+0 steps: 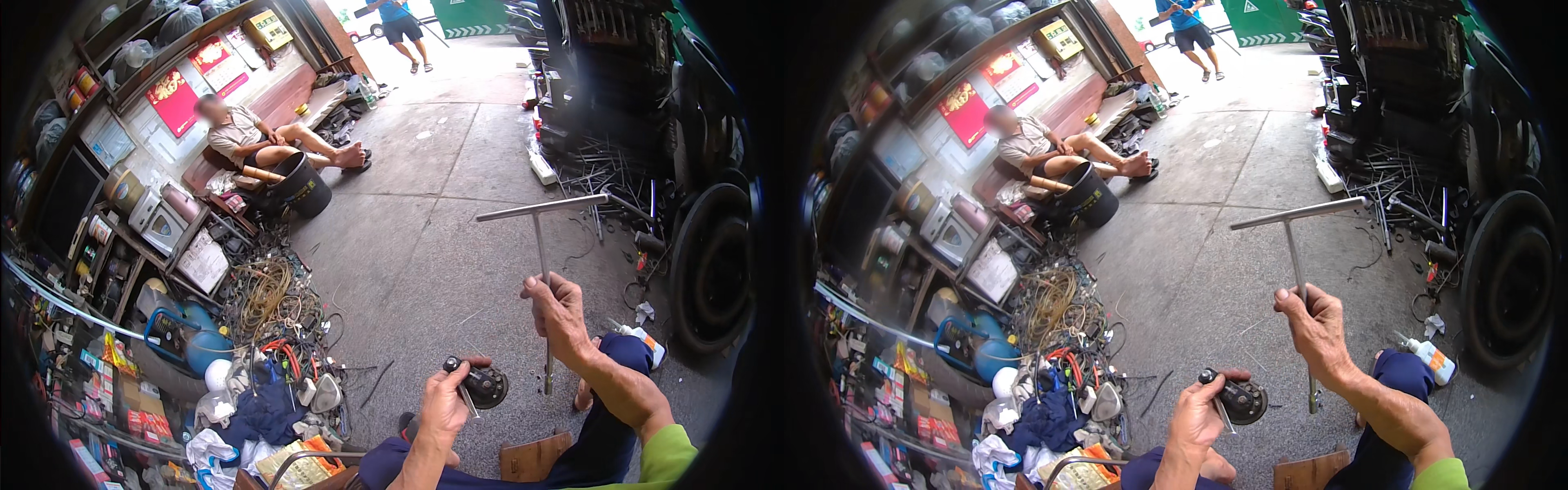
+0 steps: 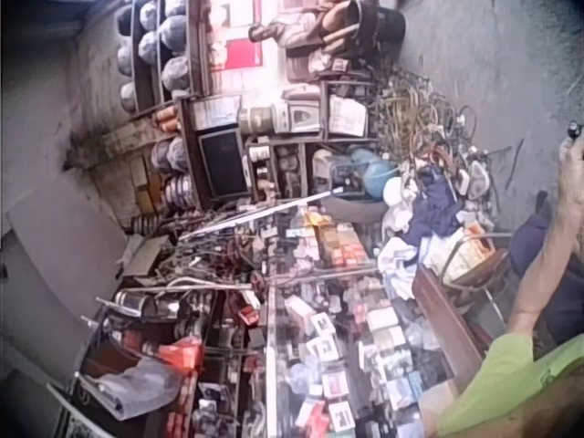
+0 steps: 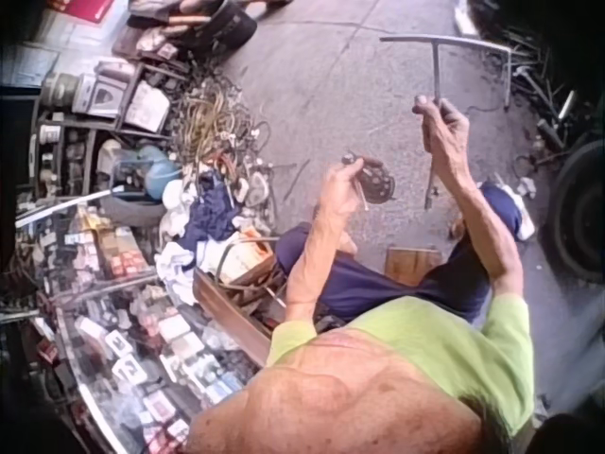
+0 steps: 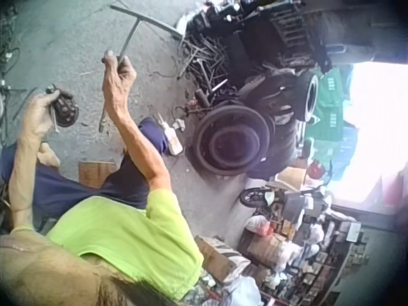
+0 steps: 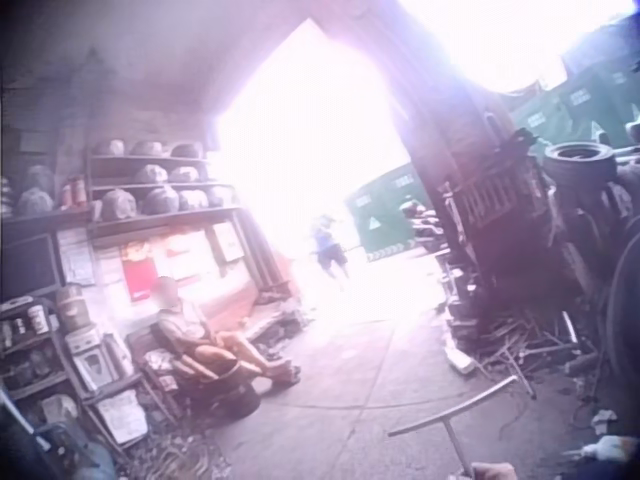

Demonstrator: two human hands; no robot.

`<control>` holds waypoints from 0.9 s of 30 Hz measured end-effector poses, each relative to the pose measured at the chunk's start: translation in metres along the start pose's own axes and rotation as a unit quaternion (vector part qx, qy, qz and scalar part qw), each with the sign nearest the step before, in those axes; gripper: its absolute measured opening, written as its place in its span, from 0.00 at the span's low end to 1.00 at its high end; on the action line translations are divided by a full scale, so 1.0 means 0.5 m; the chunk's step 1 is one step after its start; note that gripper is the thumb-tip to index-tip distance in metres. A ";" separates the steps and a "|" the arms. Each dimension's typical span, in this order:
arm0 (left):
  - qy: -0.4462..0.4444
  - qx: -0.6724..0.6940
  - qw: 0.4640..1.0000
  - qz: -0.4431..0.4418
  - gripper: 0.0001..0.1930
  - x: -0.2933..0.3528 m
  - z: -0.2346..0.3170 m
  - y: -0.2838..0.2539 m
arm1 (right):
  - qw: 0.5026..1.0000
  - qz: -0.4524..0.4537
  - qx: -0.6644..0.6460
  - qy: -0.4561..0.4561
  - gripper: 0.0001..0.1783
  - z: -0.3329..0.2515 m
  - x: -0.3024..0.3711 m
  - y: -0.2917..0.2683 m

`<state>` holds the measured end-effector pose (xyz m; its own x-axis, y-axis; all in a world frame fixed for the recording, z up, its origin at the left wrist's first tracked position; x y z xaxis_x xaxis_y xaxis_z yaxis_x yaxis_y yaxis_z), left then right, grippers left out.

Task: The person sits on the floor and repeatedly assembles and disassembles a metal rod with a circular component and a T-shaped handle. The person manipulates the parts with both hands, screwing and unscrewing the components multiple times.

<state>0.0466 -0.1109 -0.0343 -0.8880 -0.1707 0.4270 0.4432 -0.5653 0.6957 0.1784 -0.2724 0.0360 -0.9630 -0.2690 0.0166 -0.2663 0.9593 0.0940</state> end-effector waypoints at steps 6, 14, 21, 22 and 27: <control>0.065 -0.109 0.992 0.014 0.10 -0.001 -0.018 0.013 | 0.997 -0.057 0.000 0.054 0.17 0.022 0.015 0.007; 0.058 -0.128 0.990 -0.002 0.09 0.000 -0.019 0.040 | 0.974 -0.174 0.126 0.072 0.19 0.031 0.033 0.033; 0.023 -0.075 0.994 -0.071 0.08 0.012 -0.012 0.059 | 0.947 -0.247 0.206 0.009 0.20 0.056 0.026 0.030; 0.019 -0.066 0.995 -0.069 0.07 0.012 -0.012 0.055 | 0.941 -0.272 0.200 0.033 0.20 0.049 0.031 0.033; -0.021 -0.051 0.995 -0.080 0.08 0.012 -0.013 0.033 | 0.906 -0.302 0.297 -0.004 0.21 0.075 0.049 0.043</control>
Point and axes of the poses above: each hand's wrist, its own x-axis away from the middle knuckle, its own y-axis out of the palm, z = x × y, the point moved 3 cm from there along -x, towards the middle knuckle, and after that the axes turned 7 degrees about x, right-handed, at the moved point
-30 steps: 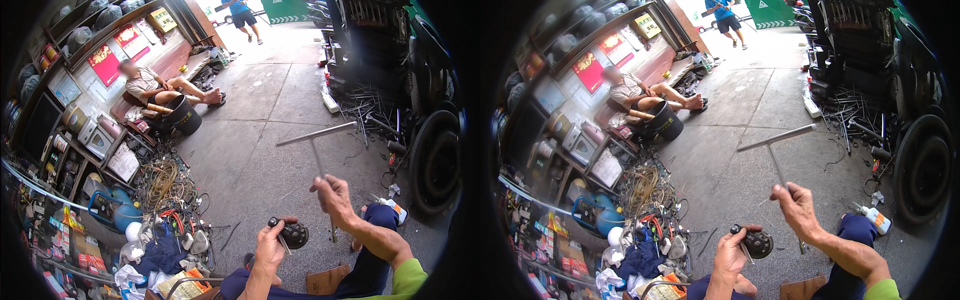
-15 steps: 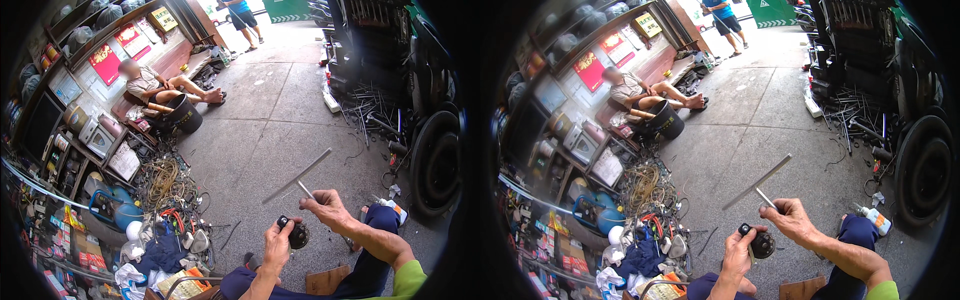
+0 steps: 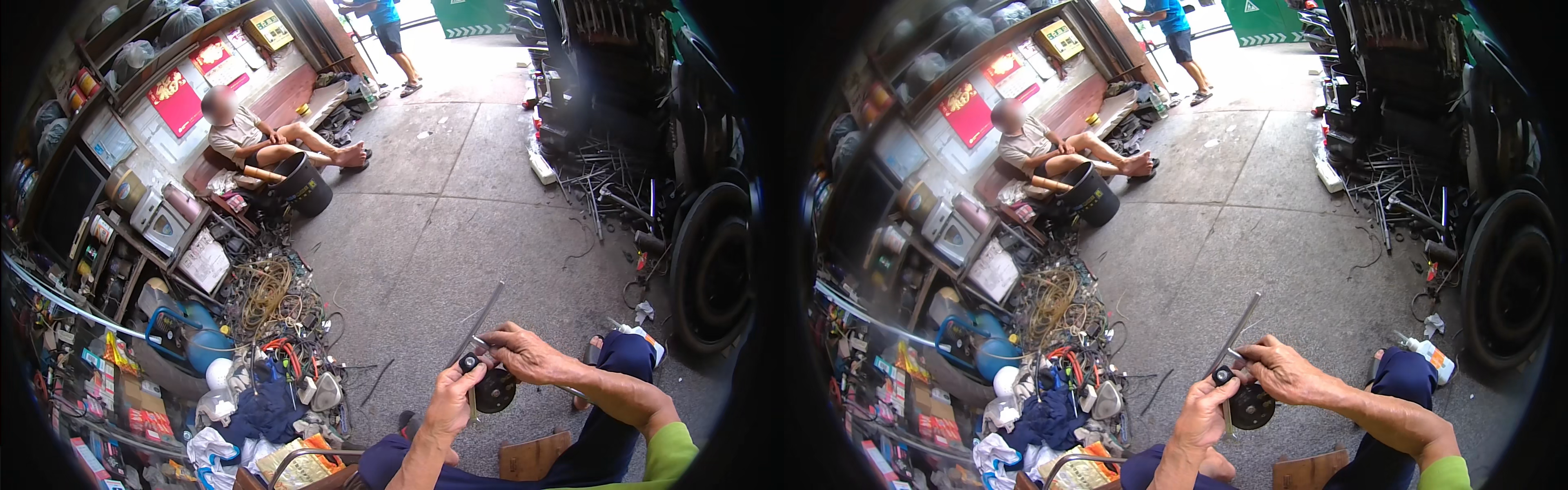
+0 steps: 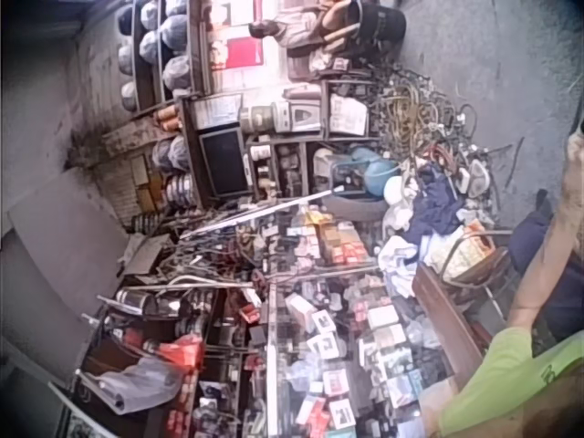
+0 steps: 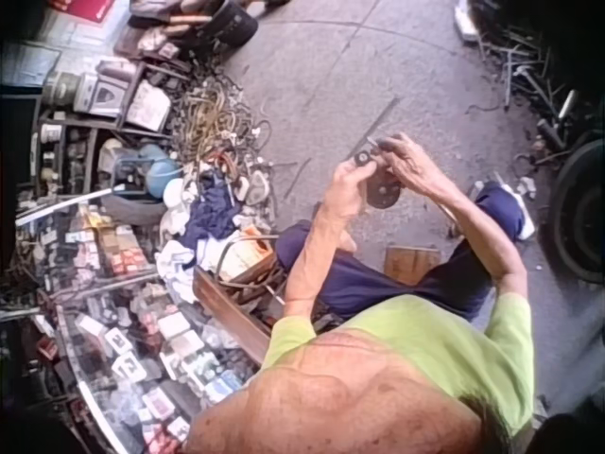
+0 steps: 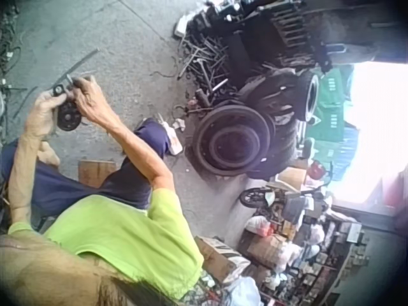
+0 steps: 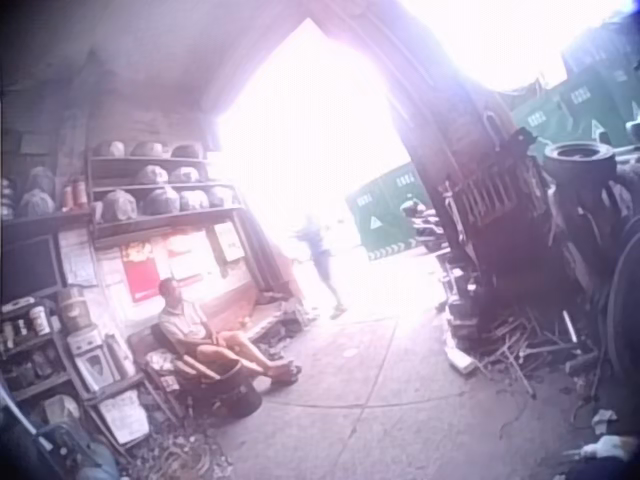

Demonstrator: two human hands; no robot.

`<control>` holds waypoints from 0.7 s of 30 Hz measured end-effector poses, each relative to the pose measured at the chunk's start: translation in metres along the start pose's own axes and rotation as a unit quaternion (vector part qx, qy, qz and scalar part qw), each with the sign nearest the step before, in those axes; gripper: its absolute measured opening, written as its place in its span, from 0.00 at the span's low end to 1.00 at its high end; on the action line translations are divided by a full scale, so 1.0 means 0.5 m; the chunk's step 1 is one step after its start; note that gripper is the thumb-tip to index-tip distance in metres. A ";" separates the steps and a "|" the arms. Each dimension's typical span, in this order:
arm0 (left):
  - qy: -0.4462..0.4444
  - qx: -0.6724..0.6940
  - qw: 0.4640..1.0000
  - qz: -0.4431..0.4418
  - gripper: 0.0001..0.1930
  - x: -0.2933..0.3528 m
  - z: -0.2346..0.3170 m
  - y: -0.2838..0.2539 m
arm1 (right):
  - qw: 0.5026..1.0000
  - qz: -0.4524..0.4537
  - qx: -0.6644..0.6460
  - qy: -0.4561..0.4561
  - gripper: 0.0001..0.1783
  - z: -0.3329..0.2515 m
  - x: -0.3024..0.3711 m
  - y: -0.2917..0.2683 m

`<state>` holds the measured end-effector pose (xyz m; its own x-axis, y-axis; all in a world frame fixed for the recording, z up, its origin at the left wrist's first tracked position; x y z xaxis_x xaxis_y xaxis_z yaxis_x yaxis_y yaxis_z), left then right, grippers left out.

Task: The person sits on the floor and repeatedly assembles and disassembles a metal rod with a circular component and a T-shaped handle. The person manipulates the parts with both hands, screwing and unscrewing the components multiple times.

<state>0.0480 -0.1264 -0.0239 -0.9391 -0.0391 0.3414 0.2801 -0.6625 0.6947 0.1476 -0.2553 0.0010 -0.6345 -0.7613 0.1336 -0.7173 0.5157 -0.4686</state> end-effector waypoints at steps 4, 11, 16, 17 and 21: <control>0.039 -0.058 0.997 0.014 0.07 0.011 0.008 -0.004 | 0.999 -0.017 0.042 -0.029 0.21 0.009 0.000 0.015; 0.074 -0.084 0.994 0.008 0.06 0.027 0.026 -0.003 | 0.993 -0.068 -0.044 -0.082 0.23 -0.001 0.008 0.026; 0.110 -0.150 0.983 -0.001 0.06 0.034 0.035 0.008 | 0.995 -0.042 -0.046 -0.074 0.24 -0.029 0.012 0.016; 0.138 -0.173 0.975 0.003 0.06 0.031 0.034 0.013 | 0.995 -0.007 -0.035 -0.089 0.23 -0.016 0.010 0.020; 0.243 -0.339 0.906 0.069 0.06 0.033 0.047 0.029 | 0.989 0.039 0.117 -0.086 0.23 -0.036 0.016 -0.003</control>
Point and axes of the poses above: each hand's wrist, its own x-axis away from the middle knuckle, its own y-axis out of the palm, z = x × y, the point moved 3 cm from there along -x, towards the middle knuckle, and after that the axes turned 7 degrees about x, right-handed, at the moved point
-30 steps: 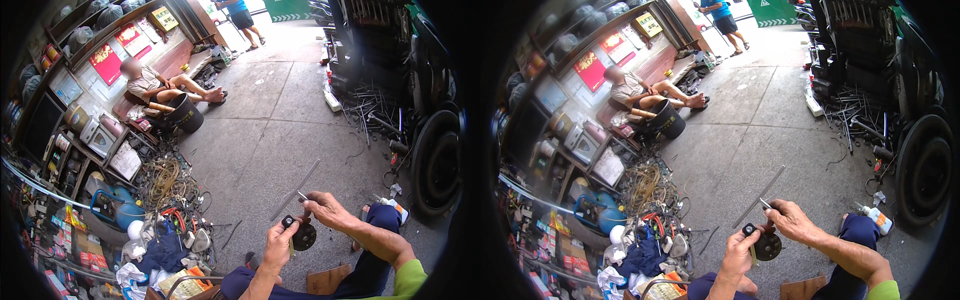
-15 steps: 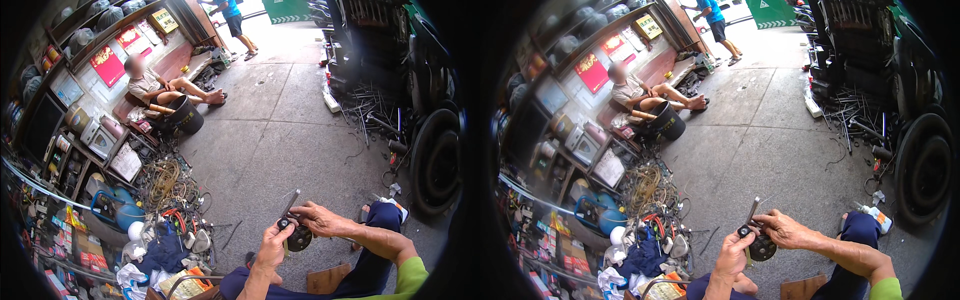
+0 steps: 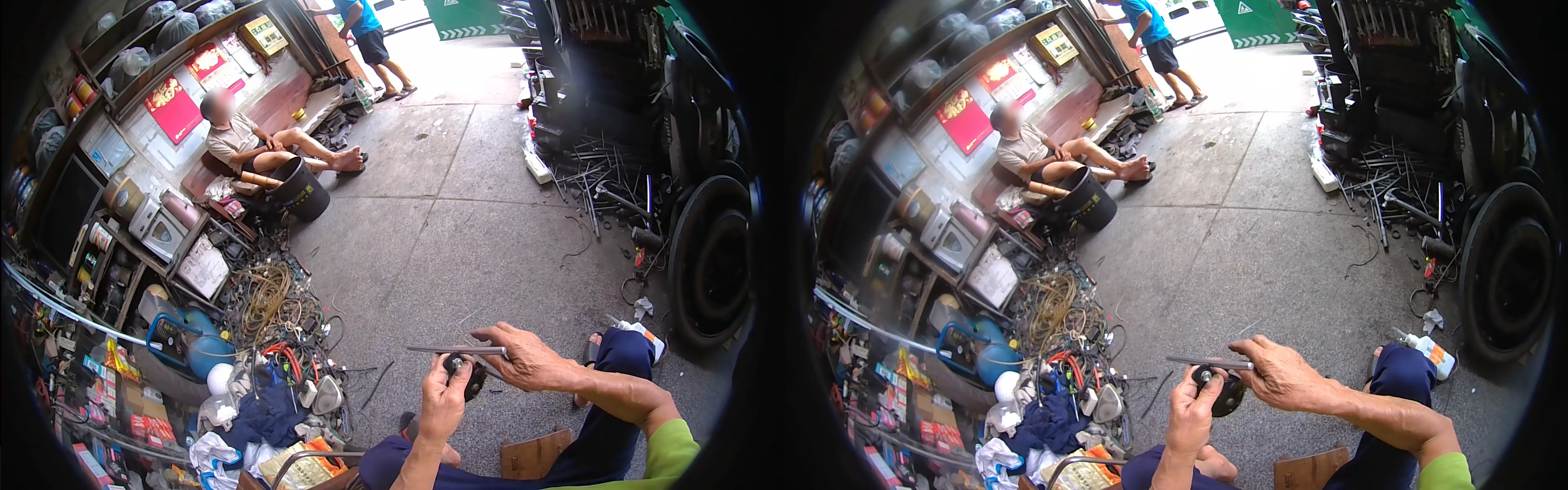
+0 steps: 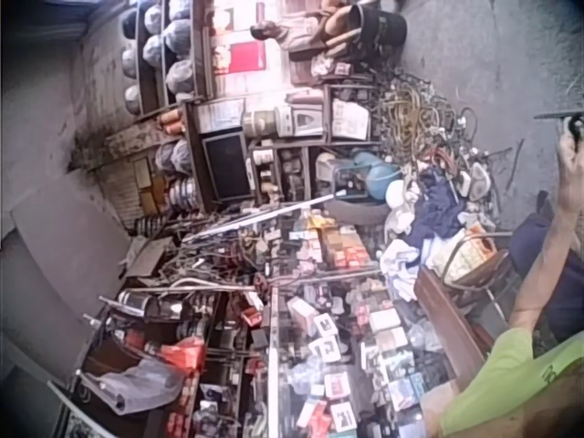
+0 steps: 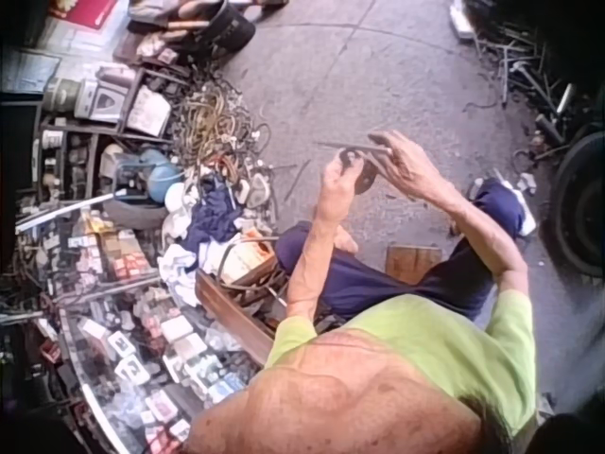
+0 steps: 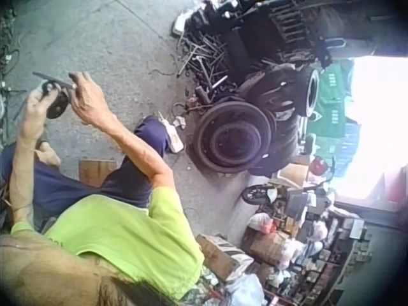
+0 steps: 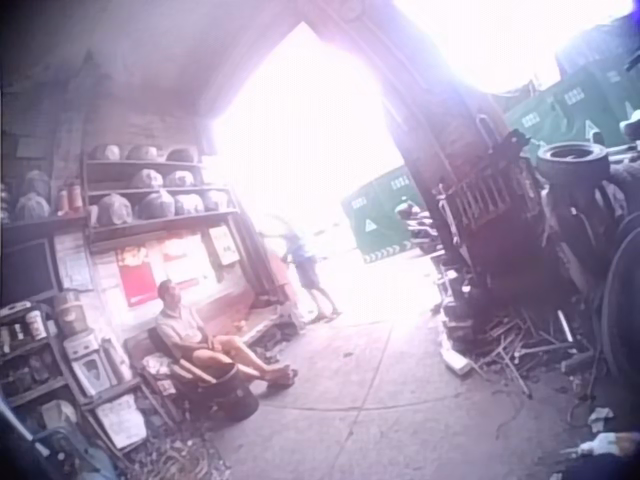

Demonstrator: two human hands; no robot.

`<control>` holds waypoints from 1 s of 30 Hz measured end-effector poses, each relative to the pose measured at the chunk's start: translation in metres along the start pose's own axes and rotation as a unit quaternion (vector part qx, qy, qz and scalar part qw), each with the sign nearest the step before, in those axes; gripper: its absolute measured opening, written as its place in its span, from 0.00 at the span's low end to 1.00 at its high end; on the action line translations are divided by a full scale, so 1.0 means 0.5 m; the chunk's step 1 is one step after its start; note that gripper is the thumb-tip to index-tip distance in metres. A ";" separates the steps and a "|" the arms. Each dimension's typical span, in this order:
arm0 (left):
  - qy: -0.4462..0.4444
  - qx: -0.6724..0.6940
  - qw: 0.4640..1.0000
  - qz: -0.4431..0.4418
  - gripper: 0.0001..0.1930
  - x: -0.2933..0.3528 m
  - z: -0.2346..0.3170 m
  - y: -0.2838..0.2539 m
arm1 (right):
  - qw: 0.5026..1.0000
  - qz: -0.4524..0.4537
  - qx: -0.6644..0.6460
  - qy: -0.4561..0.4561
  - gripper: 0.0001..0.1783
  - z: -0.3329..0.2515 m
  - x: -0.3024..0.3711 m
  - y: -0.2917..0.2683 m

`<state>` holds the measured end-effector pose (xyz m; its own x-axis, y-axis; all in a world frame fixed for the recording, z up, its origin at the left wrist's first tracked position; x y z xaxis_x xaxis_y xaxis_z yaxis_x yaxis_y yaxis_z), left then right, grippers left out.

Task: The person sits on the floor and repeatedly assembles and disassembles a metal rod with a circular component and a T-shaped handle. The person manipulates the parts with both hands, screwing and unscrewing the components multiple times.

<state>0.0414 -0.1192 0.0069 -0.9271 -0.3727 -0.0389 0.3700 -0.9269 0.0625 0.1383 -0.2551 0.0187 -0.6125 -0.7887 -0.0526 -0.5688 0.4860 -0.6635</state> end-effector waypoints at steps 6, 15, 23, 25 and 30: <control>0.107 -0.242 0.961 0.078 0.09 -0.004 0.015 0.016 | 0.930 -0.117 -0.322 0.133 0.21 0.030 -0.010 0.039; 0.003 -0.138 0.989 0.043 0.12 -0.014 0.002 -0.011 | 0.894 -0.387 -0.224 0.039 0.26 -0.043 0.011 0.006; 0.013 -0.086 0.996 -0.027 0.06 -0.009 -0.016 0.000 | 0.926 -0.344 0.155 0.002 0.19 0.006 -0.012 -0.112; 0.001 -0.090 0.996 -0.016 0.06 -0.006 -0.001 0.006 | 0.910 -0.324 0.258 0.001 0.18 0.019 -0.013 -0.109; 0.010 -0.098 0.995 0.000 0.05 -0.006 0.003 0.008 | 0.955 -0.136 0.263 -0.023 0.18 0.047 0.006 -0.055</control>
Point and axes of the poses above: each hand's wrist, its own x-axis away from the middle knuckle, its own y-axis out of the palm, z = x × y, the point moved 3 cm from there along -x, towards the middle knuckle, and after that the axes turned 7 degrees about x, right-handed, at the moved point
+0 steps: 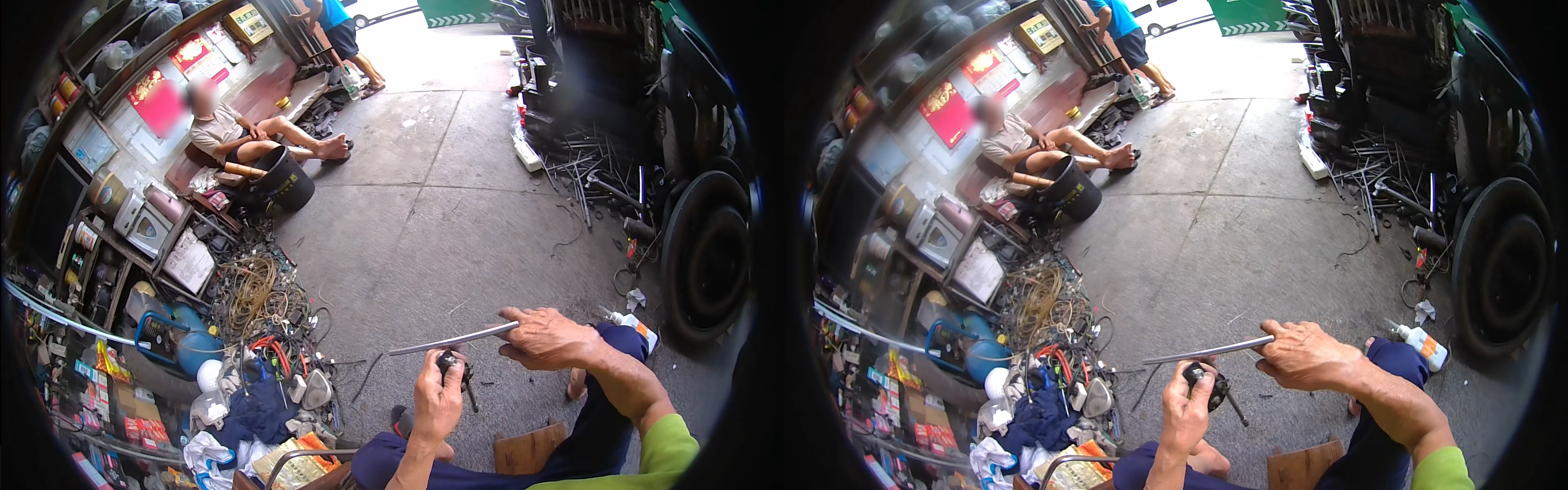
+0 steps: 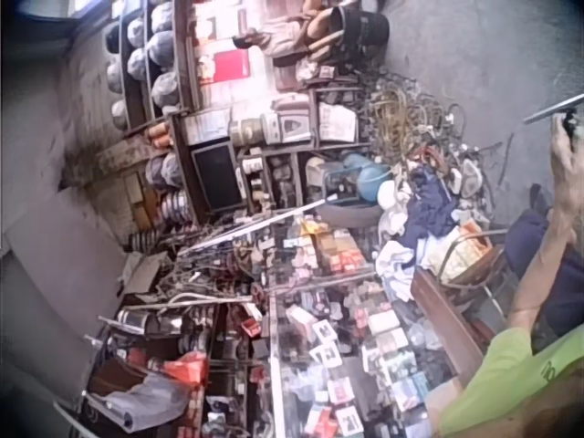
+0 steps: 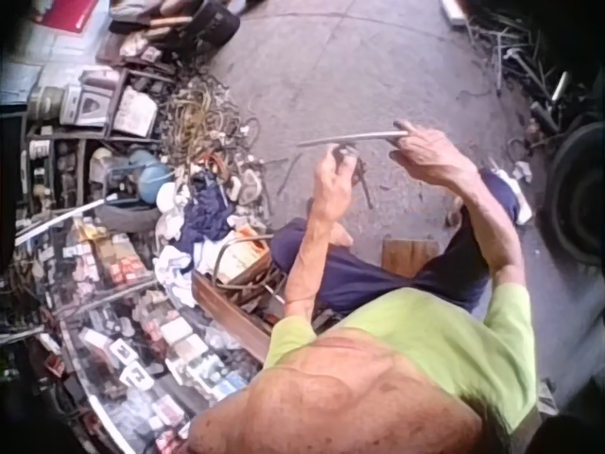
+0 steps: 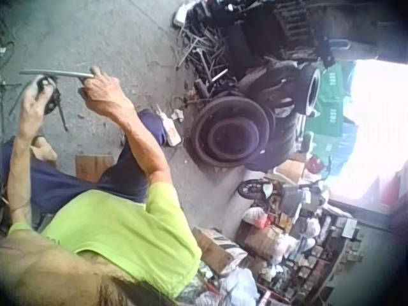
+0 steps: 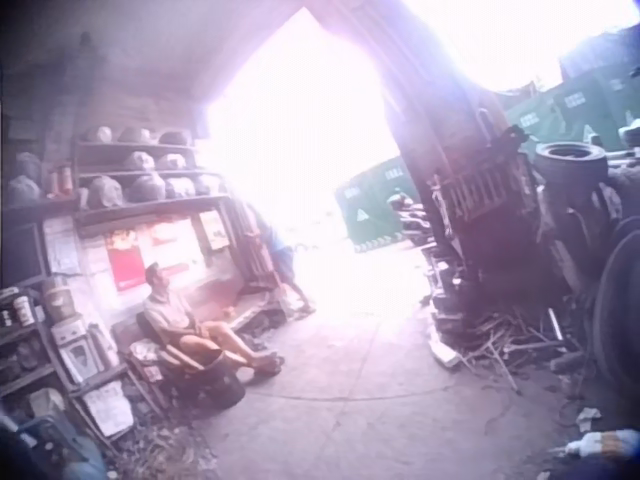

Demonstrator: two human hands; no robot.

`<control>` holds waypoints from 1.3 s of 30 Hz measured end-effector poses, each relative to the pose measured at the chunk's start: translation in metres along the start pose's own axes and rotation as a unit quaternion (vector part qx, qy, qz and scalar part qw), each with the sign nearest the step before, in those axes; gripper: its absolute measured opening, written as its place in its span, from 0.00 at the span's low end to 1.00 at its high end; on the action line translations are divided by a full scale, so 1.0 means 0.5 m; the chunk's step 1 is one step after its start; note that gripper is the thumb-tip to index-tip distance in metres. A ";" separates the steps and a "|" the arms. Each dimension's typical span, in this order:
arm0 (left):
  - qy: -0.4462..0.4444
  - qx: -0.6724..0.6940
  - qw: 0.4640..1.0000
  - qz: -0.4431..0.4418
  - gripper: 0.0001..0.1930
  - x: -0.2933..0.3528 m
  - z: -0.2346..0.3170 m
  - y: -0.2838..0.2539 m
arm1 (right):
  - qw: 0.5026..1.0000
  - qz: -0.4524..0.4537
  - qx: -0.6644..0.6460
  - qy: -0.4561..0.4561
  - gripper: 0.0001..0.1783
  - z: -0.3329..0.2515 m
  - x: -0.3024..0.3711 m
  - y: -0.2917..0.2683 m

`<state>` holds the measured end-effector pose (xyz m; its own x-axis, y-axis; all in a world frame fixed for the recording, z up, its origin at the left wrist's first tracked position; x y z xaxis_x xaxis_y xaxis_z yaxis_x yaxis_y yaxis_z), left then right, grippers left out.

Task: The person sits on the floor and repeatedly assembles and disassembles a metal rod with a circular component and a T-shaped handle. The person manipulates the parts with both hands, screwing and unscrewing the components multiple times.

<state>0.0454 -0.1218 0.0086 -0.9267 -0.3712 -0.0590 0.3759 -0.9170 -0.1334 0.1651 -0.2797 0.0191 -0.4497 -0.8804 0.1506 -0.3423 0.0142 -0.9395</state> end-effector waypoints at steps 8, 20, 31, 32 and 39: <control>-0.101 0.182 0.964 -0.166 0.10 0.016 0.029 0.021 | 0.974 0.059 -0.210 0.063 0.29 -0.018 -0.021 0.006; -0.140 0.219 0.949 -0.179 0.11 0.024 0.004 0.048 | 0.622 -0.064 -0.773 0.105 0.21 -0.061 -0.029 0.057; -0.130 0.197 0.971 -0.031 0.07 -0.004 0.025 0.011 | 0.733 0.230 -0.628 0.125 0.23 -0.026 -0.032 0.043; -0.136 0.203 0.970 -0.007 0.07 -0.005 0.027 0.004 | 0.727 0.261 -0.617 0.151 0.24 -0.024 -0.032 0.044; 0.101 -0.076 0.988 0.087 0.07 -0.013 0.020 -0.002 | 0.782 0.209 -0.565 0.159 0.20 -0.031 -0.013 0.006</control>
<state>0.0512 -0.1198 0.0189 -0.8338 -0.4712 -0.2878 0.5404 -0.8033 -0.2503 0.1544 -0.2664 0.0201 -0.8386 -0.5263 0.1407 -0.5397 0.8379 -0.0821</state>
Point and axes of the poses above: each hand's wrist, its own x-axis away from the middle knuckle, its own y-axis out of the palm, z = x × y, the point moved 3 cm from there along -x, towards the middle knuckle, and after that the axes turned 7 degrees about x, right-handed, at the moved point
